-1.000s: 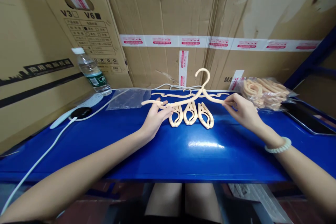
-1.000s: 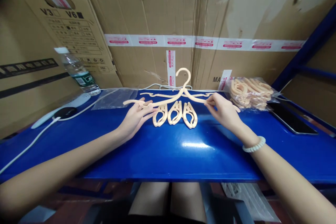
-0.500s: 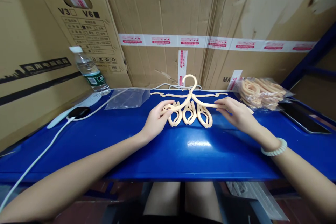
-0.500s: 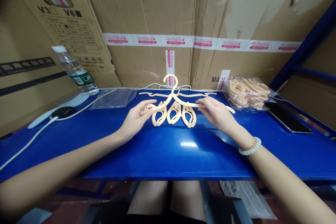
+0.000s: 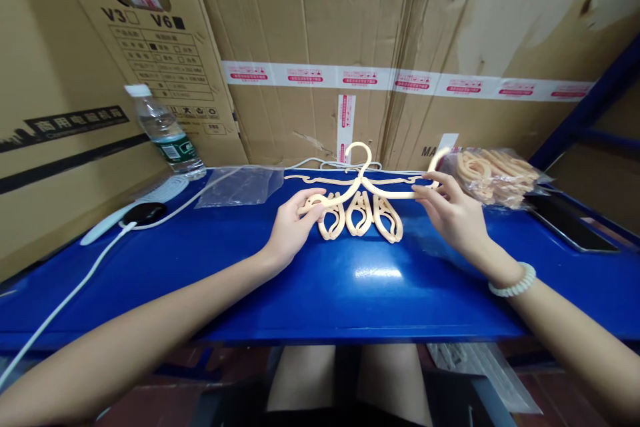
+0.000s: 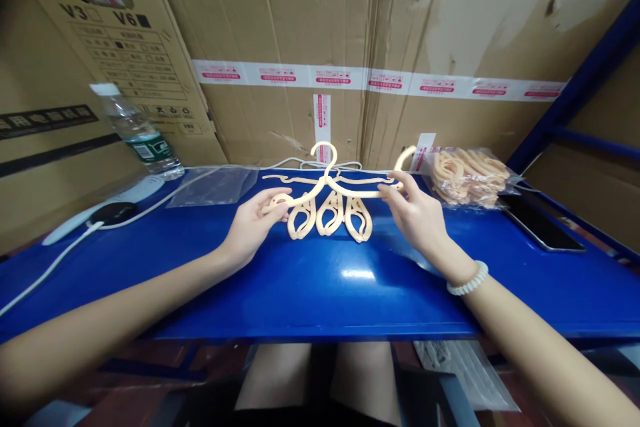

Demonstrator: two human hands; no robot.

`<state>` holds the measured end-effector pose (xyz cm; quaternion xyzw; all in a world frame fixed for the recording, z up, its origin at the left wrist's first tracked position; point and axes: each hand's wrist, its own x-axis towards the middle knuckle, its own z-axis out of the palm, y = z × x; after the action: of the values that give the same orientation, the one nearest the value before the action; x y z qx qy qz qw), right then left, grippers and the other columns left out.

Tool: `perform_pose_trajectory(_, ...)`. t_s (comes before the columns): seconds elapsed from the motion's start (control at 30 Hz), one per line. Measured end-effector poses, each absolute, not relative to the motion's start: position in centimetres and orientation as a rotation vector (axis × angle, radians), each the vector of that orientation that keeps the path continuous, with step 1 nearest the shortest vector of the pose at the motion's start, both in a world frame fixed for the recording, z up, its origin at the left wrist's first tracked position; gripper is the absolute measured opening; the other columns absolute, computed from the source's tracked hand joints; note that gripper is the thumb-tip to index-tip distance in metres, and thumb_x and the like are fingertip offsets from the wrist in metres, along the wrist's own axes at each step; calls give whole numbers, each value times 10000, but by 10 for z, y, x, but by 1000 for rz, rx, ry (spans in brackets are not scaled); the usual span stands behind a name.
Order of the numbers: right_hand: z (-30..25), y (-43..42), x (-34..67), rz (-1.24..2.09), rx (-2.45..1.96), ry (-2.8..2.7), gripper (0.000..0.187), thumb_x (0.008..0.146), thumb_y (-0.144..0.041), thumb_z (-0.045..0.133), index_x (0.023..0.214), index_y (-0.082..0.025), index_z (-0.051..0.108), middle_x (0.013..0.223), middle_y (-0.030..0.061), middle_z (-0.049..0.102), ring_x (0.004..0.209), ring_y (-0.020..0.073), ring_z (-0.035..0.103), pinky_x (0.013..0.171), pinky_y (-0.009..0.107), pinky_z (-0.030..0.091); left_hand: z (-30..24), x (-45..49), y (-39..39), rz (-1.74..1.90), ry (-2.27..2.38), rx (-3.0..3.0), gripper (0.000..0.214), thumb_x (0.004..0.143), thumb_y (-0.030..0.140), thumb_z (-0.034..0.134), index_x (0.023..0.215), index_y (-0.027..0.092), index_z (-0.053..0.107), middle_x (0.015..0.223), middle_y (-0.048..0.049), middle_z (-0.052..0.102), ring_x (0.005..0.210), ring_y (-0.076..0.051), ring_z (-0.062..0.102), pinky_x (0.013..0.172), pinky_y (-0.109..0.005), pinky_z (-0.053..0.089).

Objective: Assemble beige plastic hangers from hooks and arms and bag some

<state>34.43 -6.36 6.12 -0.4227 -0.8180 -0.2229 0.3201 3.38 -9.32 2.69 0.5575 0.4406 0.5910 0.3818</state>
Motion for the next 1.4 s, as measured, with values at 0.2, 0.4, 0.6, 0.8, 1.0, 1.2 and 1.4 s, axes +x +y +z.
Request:
perform_pose_trajectory(0.2,61,-59,341,13,-962,-1941,529,891,-292,664,1406,-280,543,1359,129,539,847,200,668,735,382,643,25,34,-93,1511,1089,1435,315,832,259,685,1134,173,683,934,-31,685,759,-145,659,754,-270,553)
perform_pose_trajectory(0.4,58,-47,347,538,-930,-1784,273,823,-397,749,1040,-233,733,1047,75,722,886,229,674,734,356,602,30,35,-94,1574,991,1235,425,765,287,775,1153,160,656,913,-35,698,845,-166,697,838,-297,586)
perform_pose_trajectory(0.6,57,-54,334,882,-852,-1614,343,796,-409,792,1078,-234,706,864,20,677,657,144,600,619,307,550,35,42,-100,1522,972,1162,670,715,291,821,1305,184,523,859,-13,683,811,-179,710,694,-272,616)
perform_pose_trajectory(0.8,54,-77,308,1105,-767,-1643,261,791,-371,814,880,-230,612,773,-8,694,605,134,632,587,278,554,32,59,-114,1372,949,1333,609,750,313,785,1264,196,480,822,-5,679,776,-200,717,636,-289,627)
perform_pose_trajectory(1.0,58,-90,302,1131,-717,-2087,247,906,-387,694,1055,-198,751,1129,90,736,998,220,707,874,353,584,26,59,-117,1475,972,1460,381,790,311,782,1011,210,488,855,-11,706,787,-175,718,675,-260,597)
perform_pose_trajectory(1.2,58,-92,303,1057,-750,-2147,351,931,-396,667,1249,-254,715,1336,79,669,1262,272,606,1061,434,503,26,57,-121,1514,1014,1606,170,845,297,734,813,177,617,831,-13,691,833,-159,714,702,-219,590)
perform_pose_trajectory(1.4,61,-97,303,1033,-725,-2234,407,940,-397,656,1330,-278,661,1400,80,625,1397,281,479,1100,435,470,26,60,-124,1419,926,1636,132,843,266,720,935,182,676,985,-31,732,917,-185,742,836,-269,617)
